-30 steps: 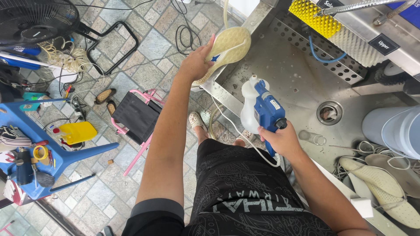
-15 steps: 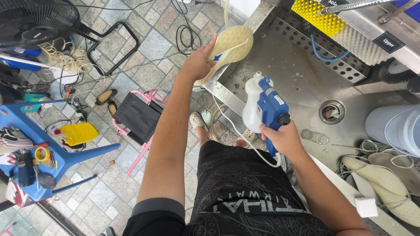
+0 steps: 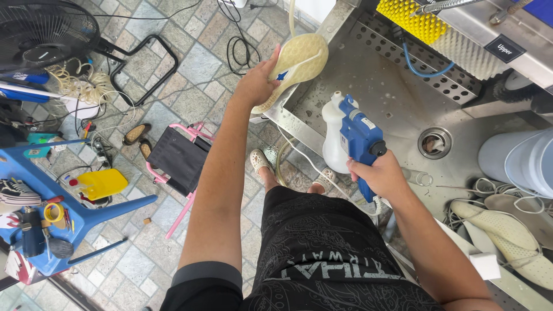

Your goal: The person uses a handheld steam cleaner to treat the sole and upper of a pink and white sneaker, then wipes the shoe with a white cloth. The person holds the shoe in one hand and the steamer in the other, moving the nozzle across the sole and sides before wiping away moisture.

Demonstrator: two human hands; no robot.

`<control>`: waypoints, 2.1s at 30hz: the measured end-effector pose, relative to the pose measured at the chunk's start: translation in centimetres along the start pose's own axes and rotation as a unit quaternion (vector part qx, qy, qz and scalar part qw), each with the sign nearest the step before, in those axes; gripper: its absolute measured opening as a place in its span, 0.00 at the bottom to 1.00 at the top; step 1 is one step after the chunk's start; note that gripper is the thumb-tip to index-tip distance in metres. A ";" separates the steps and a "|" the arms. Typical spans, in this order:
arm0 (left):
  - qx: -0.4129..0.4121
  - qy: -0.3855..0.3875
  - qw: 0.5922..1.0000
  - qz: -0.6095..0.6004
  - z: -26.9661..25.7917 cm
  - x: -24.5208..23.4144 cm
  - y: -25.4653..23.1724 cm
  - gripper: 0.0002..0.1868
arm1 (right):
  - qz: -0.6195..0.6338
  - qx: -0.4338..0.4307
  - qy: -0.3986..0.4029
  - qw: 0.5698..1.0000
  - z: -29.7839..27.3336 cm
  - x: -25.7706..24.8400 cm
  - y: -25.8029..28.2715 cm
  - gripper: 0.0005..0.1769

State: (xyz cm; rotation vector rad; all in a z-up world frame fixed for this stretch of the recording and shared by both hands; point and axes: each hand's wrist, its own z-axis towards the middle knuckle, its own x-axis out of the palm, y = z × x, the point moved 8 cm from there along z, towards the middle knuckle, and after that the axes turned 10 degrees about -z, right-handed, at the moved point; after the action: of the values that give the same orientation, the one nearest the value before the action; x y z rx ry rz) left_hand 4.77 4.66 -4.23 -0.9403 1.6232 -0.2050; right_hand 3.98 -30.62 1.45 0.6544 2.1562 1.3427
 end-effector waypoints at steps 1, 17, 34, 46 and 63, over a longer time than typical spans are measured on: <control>0.004 -0.003 1.000 0.002 -0.1 0.0 0.0 0.50 | 0.015 0.000 -0.002 1.000 0.0 0.1 0.1 0.06; 0.014 -0.003 0.997 -0.081 0.3 -0.4 1.2 0.50 | 0.068 -0.017 0.001 0.998 0.4 -0.5 0.9 0.12; -0.079 -0.012 0.980 -0.181 2.2 -1.0 3.8 0.33 | -0.100 0.046 0.001 0.994 -0.2 1.5 -1.7 0.04; 0.092 -0.228 0.656 -0.714 -2.0 -2.7 2.8 0.44 | 0.026 0.007 -0.021 0.999 -1.1 1.3 -3.7 0.07; 0.088 -0.269 0.565 -0.775 -7.9 4.0 8.1 0.39 | 0.013 0.001 0.007 1.000 -1.0 0.8 -3.1 0.06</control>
State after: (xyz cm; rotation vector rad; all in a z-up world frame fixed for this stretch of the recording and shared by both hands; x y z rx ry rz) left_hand -5.95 4.58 -9.66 -1.7991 -0.2068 -1.1130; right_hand 2.35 -32.04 -1.09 0.6793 2.1668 1.3627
